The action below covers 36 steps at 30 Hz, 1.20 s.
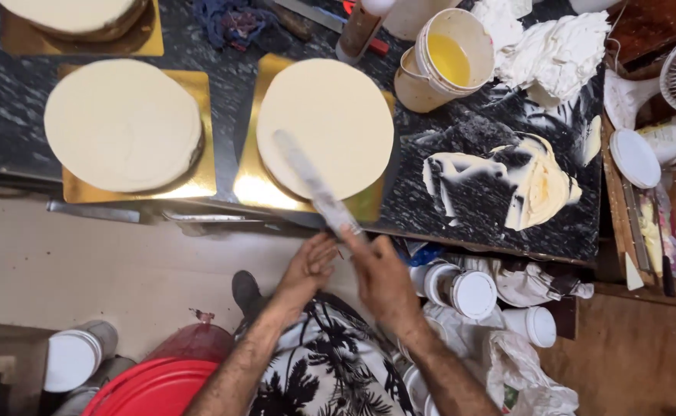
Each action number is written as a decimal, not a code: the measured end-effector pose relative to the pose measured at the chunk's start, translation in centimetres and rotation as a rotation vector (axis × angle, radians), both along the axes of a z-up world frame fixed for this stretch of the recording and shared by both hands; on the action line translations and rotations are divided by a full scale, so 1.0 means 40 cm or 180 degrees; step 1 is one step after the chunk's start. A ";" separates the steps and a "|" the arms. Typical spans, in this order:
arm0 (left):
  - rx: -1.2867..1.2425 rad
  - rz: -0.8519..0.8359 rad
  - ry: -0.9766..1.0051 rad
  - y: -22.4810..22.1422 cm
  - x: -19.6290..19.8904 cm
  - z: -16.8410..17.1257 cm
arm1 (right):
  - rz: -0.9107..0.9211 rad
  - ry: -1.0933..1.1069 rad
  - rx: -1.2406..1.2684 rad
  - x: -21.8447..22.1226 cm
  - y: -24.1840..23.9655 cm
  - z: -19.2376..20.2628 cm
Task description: The person uses a spatula to spread and smooth cream over several round cakes on a workspace, repeatedly picking up more cream from the table and applying it to the tops and sides of the cakes.
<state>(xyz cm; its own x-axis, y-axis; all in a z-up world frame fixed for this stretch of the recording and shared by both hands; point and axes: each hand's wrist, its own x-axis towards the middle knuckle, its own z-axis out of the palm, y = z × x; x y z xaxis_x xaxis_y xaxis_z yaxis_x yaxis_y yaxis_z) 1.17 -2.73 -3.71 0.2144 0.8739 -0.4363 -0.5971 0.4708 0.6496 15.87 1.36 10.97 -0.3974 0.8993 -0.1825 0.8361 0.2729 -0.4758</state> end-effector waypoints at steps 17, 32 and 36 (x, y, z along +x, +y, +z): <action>-0.0133 0.1800 0.1935 0.086 -0.169 0.174 | -0.2536 0.2823 -0.0218 0.480 -0.025 -0.149; 0.1849 0.0197 0.6318 0.362 -0.253 0.366 | -0.2551 0.2718 -0.0332 0.537 0.023 -0.153; 0.1847 0.0222 0.6355 0.367 -0.262 0.338 | -0.2534 0.2818 -0.0326 0.548 0.012 -0.167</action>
<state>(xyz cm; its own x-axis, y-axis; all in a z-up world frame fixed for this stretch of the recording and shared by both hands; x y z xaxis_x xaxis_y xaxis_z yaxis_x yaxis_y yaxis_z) -9.31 11.96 9.81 -0.1288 0.9483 0.2901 0.9491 0.0331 0.3132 37.77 1.85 4.30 0.2410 0.9473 -0.2113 0.1240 -0.2460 -0.9613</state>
